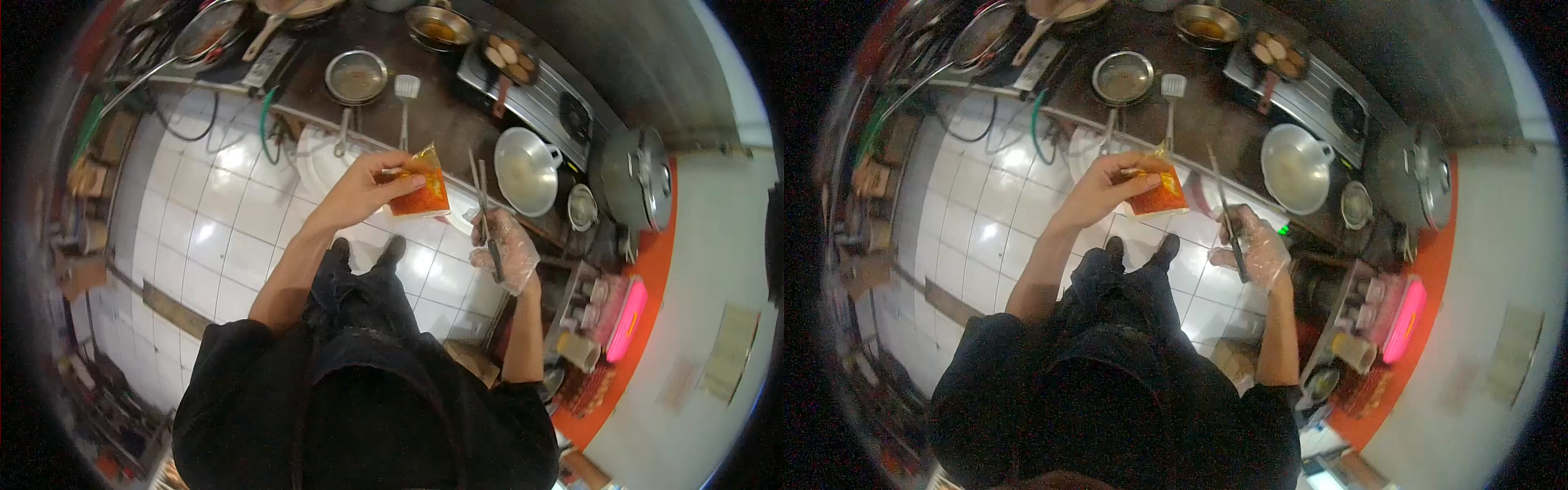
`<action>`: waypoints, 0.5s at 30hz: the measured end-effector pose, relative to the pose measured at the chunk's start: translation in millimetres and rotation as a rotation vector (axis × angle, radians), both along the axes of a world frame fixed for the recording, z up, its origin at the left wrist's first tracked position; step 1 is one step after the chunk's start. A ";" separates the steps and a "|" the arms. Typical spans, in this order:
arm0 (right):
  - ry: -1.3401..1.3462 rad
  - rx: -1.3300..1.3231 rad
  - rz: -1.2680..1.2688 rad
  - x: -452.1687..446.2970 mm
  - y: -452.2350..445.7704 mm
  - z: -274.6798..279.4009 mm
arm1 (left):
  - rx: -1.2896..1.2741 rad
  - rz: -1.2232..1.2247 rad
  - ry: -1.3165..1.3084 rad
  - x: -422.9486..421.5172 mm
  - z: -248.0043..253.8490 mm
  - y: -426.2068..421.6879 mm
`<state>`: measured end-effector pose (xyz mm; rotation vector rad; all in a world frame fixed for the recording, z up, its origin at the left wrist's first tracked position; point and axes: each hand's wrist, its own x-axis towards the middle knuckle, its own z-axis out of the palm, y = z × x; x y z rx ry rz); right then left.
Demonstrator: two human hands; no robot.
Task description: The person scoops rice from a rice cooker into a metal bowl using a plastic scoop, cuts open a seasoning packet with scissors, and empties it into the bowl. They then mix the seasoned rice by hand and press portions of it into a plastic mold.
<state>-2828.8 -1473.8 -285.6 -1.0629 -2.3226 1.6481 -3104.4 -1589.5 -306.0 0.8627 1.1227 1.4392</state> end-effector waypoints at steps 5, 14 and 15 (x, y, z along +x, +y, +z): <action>-0.301 0.239 -0.024 7.2 -41.0 76.1 | 0.085 -0.149 0.118 16.9 19.8 26.2; -0.313 0.128 -0.301 57.8 -84.1 48.7 | 0.150 -0.386 -0.026 64.1 16.8 52.0; -0.292 0.118 -0.334 62.6 -88.9 42.1 | 0.125 -0.393 -0.114 67.9 14.5 52.2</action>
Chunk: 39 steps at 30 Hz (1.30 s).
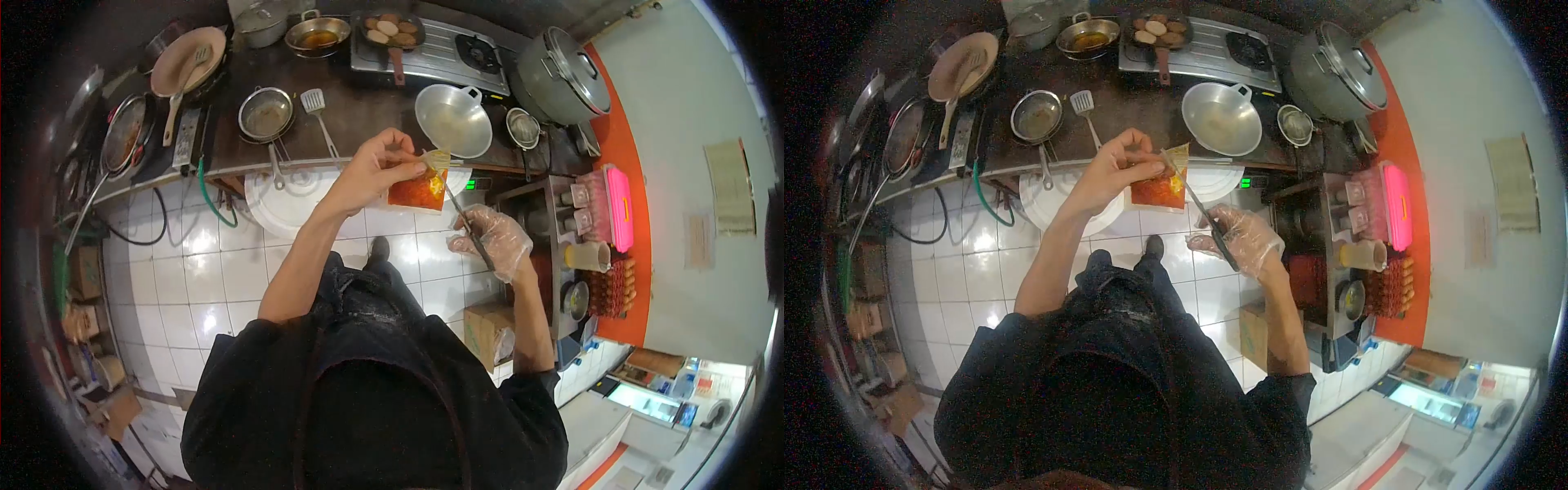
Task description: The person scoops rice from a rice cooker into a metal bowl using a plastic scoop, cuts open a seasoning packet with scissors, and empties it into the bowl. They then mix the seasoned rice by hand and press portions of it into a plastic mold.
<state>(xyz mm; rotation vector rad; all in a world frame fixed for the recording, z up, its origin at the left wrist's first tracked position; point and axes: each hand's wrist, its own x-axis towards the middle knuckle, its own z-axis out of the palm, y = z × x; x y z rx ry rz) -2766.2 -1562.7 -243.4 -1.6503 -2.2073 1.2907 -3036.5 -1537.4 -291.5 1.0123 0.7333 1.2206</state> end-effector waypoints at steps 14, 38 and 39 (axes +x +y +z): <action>0.180 0.005 -0.318 29.7 -58.8 -12.8 | -0.189 -0.175 -0.052 80.7 -38.4 6.1; 0.729 0.040 -1.372 143.8 -109.8 -96.9 | 0.106 -1.051 0.338 335.8 -81.3 82.7; 0.671 0.145 -1.373 151.9 -112.1 -111.7 | 0.061 -1.100 0.277 342.5 -86.4 83.8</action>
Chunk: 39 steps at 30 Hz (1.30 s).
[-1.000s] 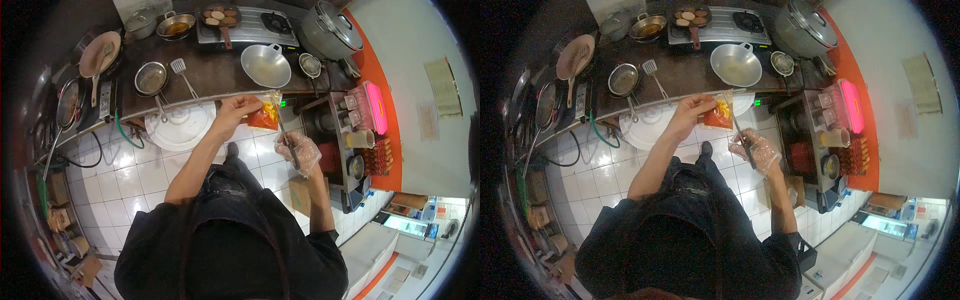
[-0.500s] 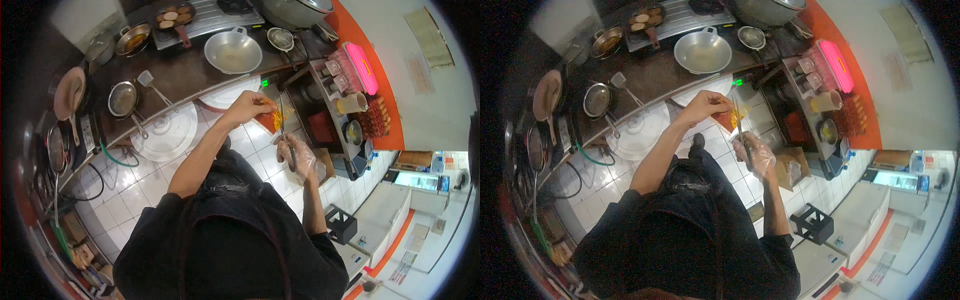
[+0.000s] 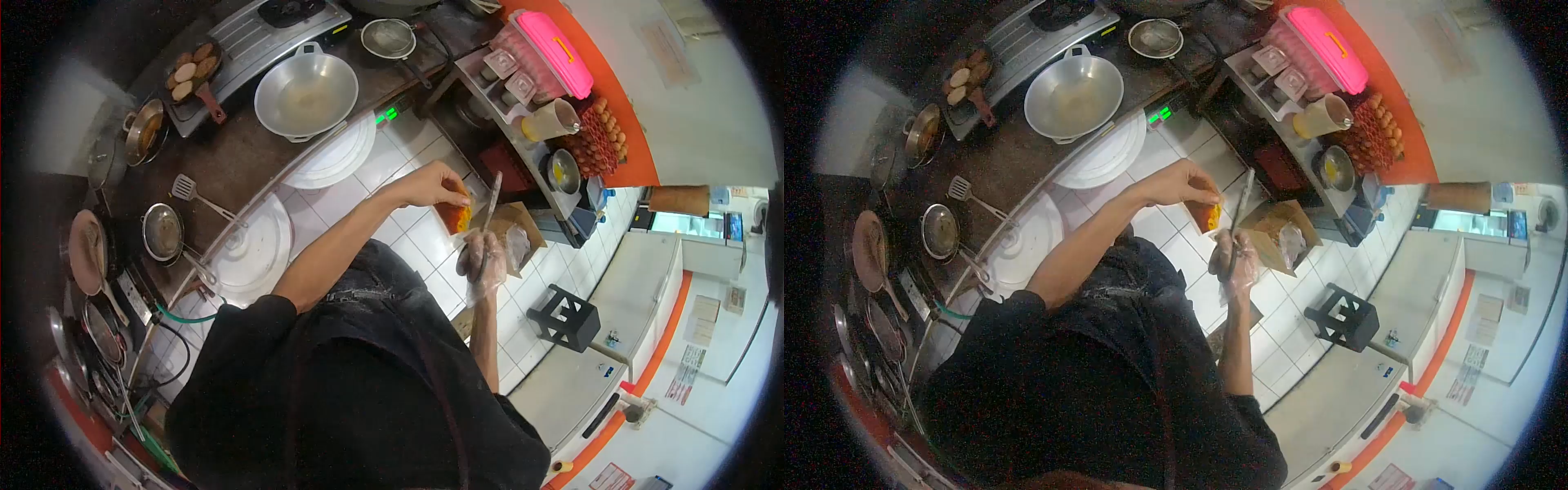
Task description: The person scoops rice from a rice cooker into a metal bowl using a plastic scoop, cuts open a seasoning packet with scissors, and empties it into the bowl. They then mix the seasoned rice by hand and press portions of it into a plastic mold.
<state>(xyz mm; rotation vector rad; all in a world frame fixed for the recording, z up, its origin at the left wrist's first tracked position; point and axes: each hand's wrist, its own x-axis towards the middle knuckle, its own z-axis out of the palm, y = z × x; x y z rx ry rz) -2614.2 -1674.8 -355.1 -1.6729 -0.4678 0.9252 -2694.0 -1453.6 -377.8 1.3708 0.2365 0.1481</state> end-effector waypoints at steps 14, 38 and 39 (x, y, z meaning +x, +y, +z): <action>-0.524 -0.208 1.332 -103.2 217.8 -104.8 | -0.235 1.018 0.174 -283.9 10.6 -0.6; -0.904 -0.453 1.569 -455.7 385.8 -253.1 | -0.356 2.415 0.141 -446.4 10.3 -129.3; -0.855 -0.476 1.533 -452.2 393.4 -256.6 | -0.355 2.416 0.136 -446.6 9.1 -125.7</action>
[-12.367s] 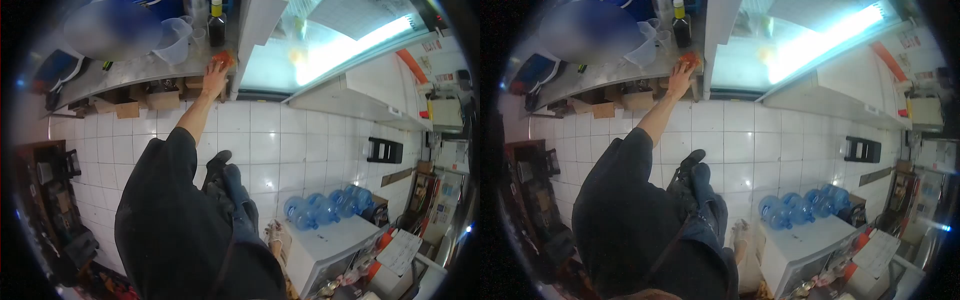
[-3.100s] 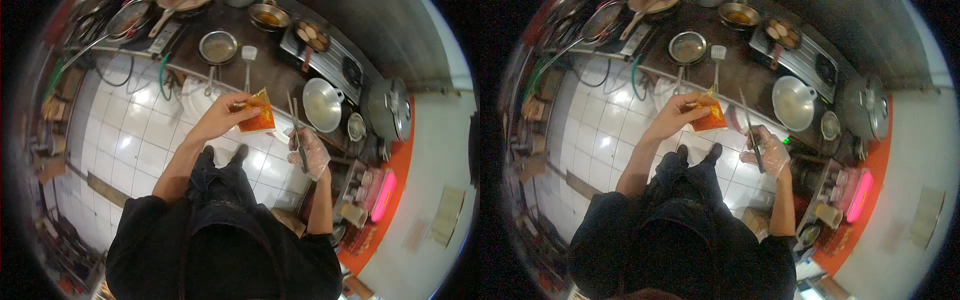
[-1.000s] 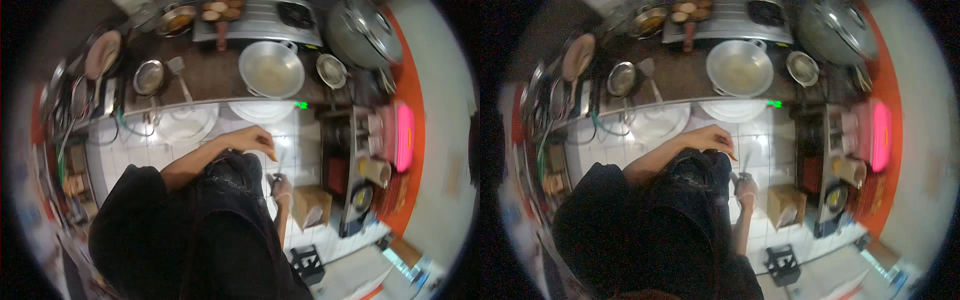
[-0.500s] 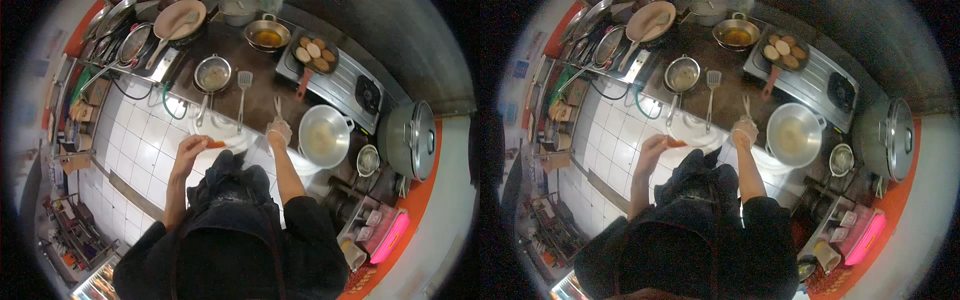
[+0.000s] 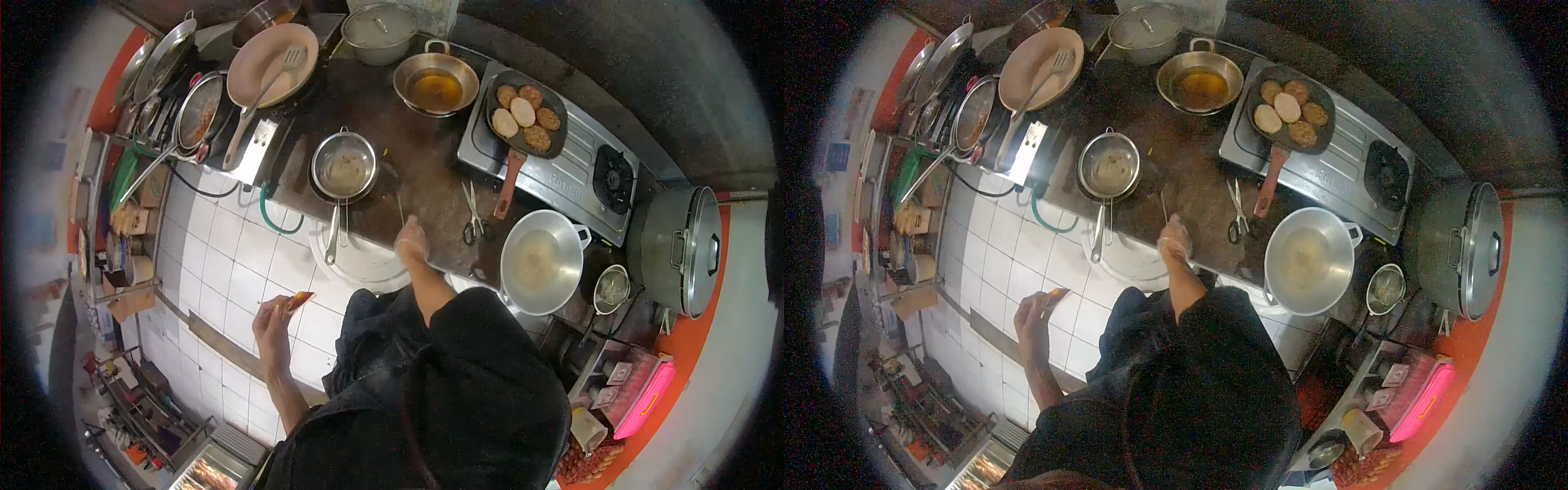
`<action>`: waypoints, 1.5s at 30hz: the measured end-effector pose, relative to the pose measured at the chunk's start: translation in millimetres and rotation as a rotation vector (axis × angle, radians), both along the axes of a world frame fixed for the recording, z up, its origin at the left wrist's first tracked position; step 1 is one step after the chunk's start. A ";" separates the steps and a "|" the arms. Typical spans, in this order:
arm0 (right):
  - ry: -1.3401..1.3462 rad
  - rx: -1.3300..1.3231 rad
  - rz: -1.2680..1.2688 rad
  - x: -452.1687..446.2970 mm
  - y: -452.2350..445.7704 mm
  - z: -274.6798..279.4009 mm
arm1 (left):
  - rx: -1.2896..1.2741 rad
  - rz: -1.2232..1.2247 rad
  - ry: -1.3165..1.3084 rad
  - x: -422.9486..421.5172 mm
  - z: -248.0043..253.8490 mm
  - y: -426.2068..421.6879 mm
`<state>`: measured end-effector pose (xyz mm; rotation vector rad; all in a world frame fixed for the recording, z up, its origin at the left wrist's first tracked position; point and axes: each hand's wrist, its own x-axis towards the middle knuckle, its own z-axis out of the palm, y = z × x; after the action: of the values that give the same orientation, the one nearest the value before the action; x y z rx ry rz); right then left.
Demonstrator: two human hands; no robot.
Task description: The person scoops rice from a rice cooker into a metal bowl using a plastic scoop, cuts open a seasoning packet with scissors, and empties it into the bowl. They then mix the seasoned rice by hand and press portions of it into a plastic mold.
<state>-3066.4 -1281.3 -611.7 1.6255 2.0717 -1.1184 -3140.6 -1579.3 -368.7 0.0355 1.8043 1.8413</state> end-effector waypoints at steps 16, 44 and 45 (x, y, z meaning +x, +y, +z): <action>0.420 0.585 0.022 208.9 154.6 181.1 | 0.100 -0.027 -0.056 29.1 -4.4 122.7; 0.216 0.513 0.181 169.5 373.1 178.9 | 0.188 -0.075 0.061 31.3 -5.0 162.0; 0.425 0.269 0.102 191.0 410.5 103.4 | 0.189 -0.077 0.062 30.4 -5.3 163.2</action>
<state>-2875.4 -870.8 -508.3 1.4657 2.6421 -1.2842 -3110.2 -1416.1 -374.1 0.2321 1.6396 1.9685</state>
